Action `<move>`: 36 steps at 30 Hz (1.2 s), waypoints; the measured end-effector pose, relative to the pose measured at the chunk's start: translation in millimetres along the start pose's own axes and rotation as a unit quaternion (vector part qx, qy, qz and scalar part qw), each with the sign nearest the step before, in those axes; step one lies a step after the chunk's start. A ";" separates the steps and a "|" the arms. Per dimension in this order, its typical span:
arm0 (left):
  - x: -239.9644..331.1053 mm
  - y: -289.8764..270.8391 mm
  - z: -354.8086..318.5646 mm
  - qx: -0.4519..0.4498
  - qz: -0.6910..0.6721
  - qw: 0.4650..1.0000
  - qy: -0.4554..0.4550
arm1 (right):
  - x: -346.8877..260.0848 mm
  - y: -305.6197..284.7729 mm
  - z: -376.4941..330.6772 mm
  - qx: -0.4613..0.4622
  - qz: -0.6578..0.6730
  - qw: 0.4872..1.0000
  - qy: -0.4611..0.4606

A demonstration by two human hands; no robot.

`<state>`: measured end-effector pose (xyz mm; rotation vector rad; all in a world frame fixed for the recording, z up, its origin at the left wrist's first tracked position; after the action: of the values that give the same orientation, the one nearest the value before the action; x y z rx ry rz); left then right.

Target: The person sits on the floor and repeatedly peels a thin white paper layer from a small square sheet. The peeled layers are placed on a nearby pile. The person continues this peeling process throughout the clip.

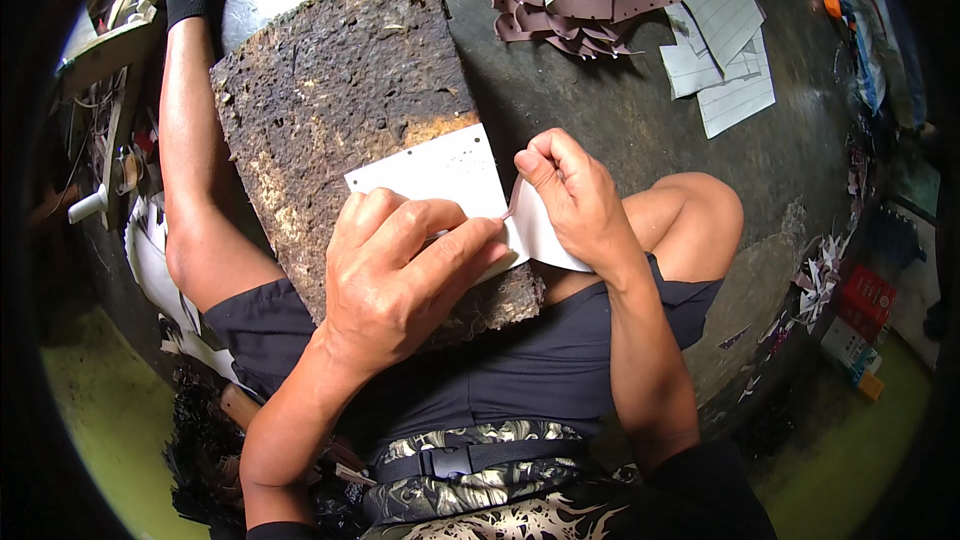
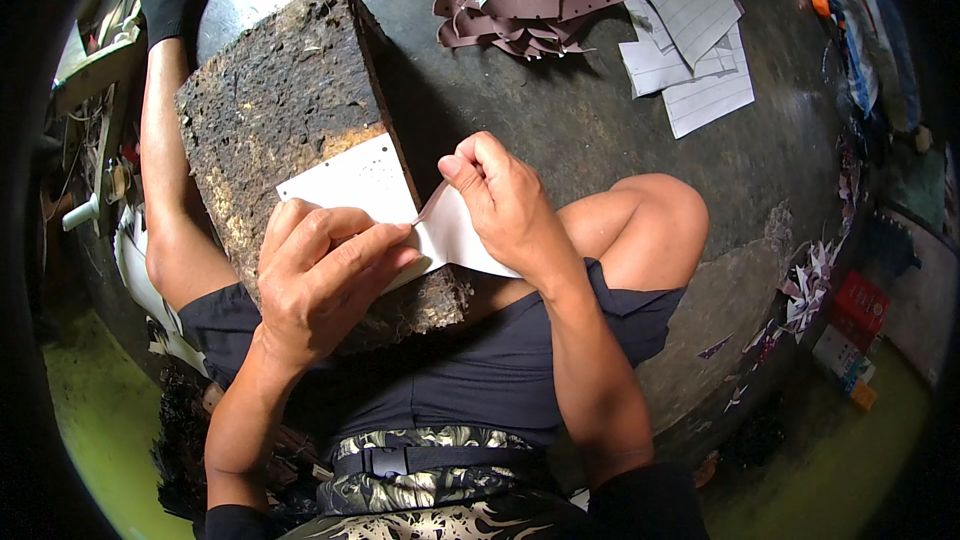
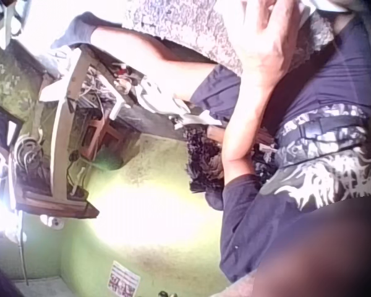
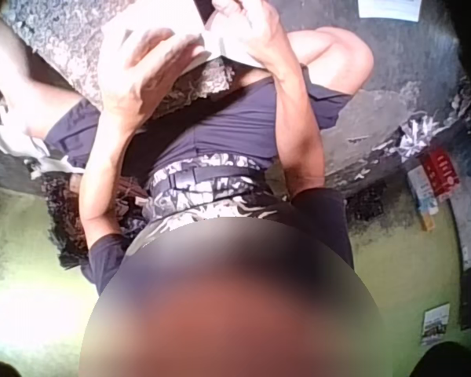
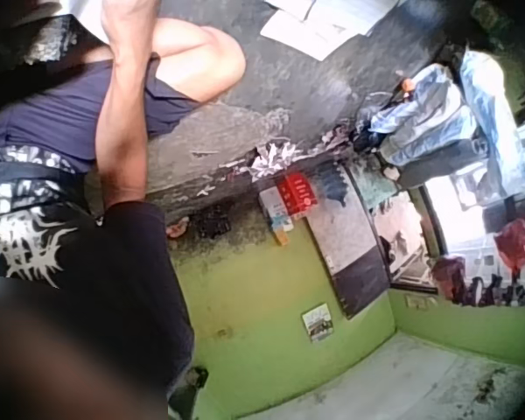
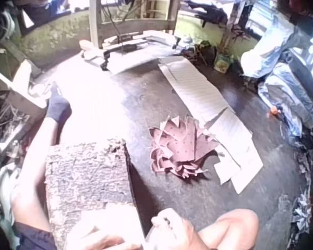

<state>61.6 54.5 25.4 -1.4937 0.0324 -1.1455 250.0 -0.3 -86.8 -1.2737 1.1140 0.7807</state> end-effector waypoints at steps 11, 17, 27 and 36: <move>-0.8 -0.1 0.1 -0.007 0.000 1.000 -0.004 | 18.2 -5.8 3.6 0.010 -0.072 0.997 0.003; -2.0 -0.2 -0.4 -0.012 0.001 1.000 -0.001 | 23.7 -7.8 8.3 0.006 -0.094 0.996 0.006; -2.4 -0.4 -2.7 0.001 -0.006 1.000 0.021 | 35.1 -9.5 13.0 0.000 -0.141 0.990 0.014; -5.2 -3.1 -6.9 0.011 -0.001 0.997 0.070 | 39.7 -13.0 10.5 0.008 -0.156 0.988 0.007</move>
<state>52.8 53.4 23.3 -1.3932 0.1145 -1.2468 276.6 2.8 -120.6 -1.3988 0.8998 0.5273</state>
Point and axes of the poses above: each hand's wrist, its own z-axis towards the middle knuckle, its own y-axis out of the palm, x = y × z, the point moved 8 cm from there along z, towards the middle knuckle, and after that the axes turned 12 degrees about -y, right-handed, at the moved point
